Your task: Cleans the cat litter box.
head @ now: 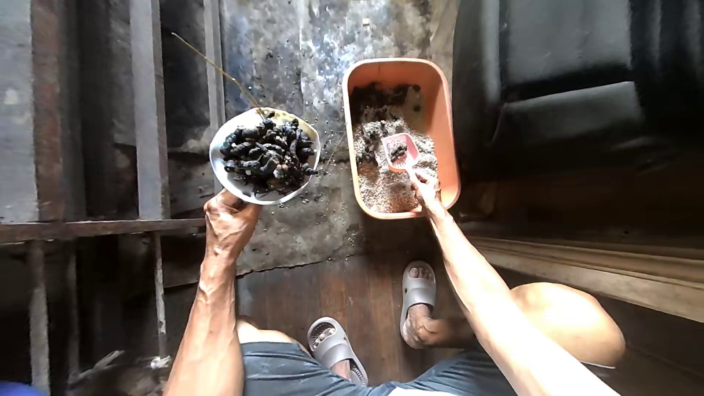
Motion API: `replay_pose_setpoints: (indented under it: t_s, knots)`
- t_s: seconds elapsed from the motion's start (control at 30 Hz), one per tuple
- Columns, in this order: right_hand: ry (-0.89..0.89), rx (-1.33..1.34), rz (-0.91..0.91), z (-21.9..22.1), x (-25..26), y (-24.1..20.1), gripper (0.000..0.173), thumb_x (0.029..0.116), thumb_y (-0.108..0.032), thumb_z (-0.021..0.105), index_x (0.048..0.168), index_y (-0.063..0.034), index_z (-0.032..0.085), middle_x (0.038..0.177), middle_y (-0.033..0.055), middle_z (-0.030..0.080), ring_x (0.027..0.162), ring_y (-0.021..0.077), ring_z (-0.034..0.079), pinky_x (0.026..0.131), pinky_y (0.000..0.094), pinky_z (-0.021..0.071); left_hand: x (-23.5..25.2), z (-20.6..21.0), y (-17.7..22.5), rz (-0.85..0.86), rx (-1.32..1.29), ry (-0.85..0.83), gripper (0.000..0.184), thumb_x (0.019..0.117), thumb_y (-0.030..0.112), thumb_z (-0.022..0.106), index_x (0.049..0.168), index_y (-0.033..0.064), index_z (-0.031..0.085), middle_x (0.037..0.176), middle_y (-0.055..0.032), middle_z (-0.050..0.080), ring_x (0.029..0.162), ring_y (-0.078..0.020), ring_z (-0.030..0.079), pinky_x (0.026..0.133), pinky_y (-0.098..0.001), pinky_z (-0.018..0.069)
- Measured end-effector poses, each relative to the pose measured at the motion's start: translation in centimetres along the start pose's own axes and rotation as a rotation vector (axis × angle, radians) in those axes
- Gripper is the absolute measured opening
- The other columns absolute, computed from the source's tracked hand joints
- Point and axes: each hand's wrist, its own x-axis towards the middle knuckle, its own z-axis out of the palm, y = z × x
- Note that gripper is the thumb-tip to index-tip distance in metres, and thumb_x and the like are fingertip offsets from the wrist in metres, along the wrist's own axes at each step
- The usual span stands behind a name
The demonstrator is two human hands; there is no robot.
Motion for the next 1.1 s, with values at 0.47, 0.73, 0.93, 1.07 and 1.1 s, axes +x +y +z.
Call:
replay_pose_setpoints:
  t_s: [0.47,0.73,0.93,1.07,1.1]
  knots:
    - [-0.168,0.168,0.133,-2.2,-2.3,3.8,0.035,0.1040,-0.033,0.062,0.135,-0.0163,0.067,0.120,0.0157,0.071,0.100,0.0297,0.069,0.087,0.0528,0.0558,0.2,0.4,1.4,-0.031,0.012,-0.001,0.020,0.0919,0.010,0.073,0.106,-0.0053,0.073,0.102,-0.0214,0.073,0.097,-0.0250,0.071,0.093,-0.0456,0.0549]
    - [-0.093,0.103,0.181,-1.8,-2.3,3.1,0.030,0.1024,-0.020,0.062,0.128,-0.0059,0.070,0.110,0.0182,0.072,0.095,0.0263,0.069,0.087,0.0484,0.0550,0.7,1.2,-1.0,0.044,-0.045,-0.022,0.015,0.0909,0.011,0.073,0.103,0.0023,0.076,0.100,-0.0132,0.075,0.095,-0.0183,0.073,0.091,-0.0428,0.0571]
    - [-0.108,0.077,0.186,-2.5,-3.0,2.9,0.030,0.1039,-0.021,0.060,0.127,-0.0051,0.070,0.104,0.0165,0.071,0.086,0.0225,0.068,0.082,0.0450,0.0565,1.0,2.1,-1.8,0.053,-0.060,-0.028,0.012,0.0906,0.013,0.074,0.097,0.0033,0.076,0.094,-0.0104,0.075,0.088,-0.0150,0.071,0.085,-0.0389,0.0572]
    - [-0.091,0.116,0.185,-3.5,-3.8,1.7,0.028,0.1039,-0.016,0.060,0.127,-0.0036,0.069,0.097,0.0134,0.070,0.077,0.0162,0.062,0.075,0.0368,0.0531,1.2,2.6,-1.8,0.037,-0.075,-0.064,0.013,0.0915,0.014,0.073,0.100,0.0036,0.076,0.098,-0.0103,0.075,0.092,-0.0148,0.072,0.089,-0.0398,0.0567]
    - [-0.108,0.114,0.182,-3.6,-3.8,1.5,0.028,0.1038,-0.016,0.060,0.128,-0.0043,0.069,0.099,0.0133,0.070,0.078,0.0160,0.063,0.076,0.0368,0.0540,1.3,2.7,-1.9,0.038,-0.078,-0.065,0.014,0.0914,0.013,0.073,0.101,0.0034,0.076,0.098,-0.0106,0.075,0.092,-0.0151,0.072,0.089,-0.0400,0.0566]
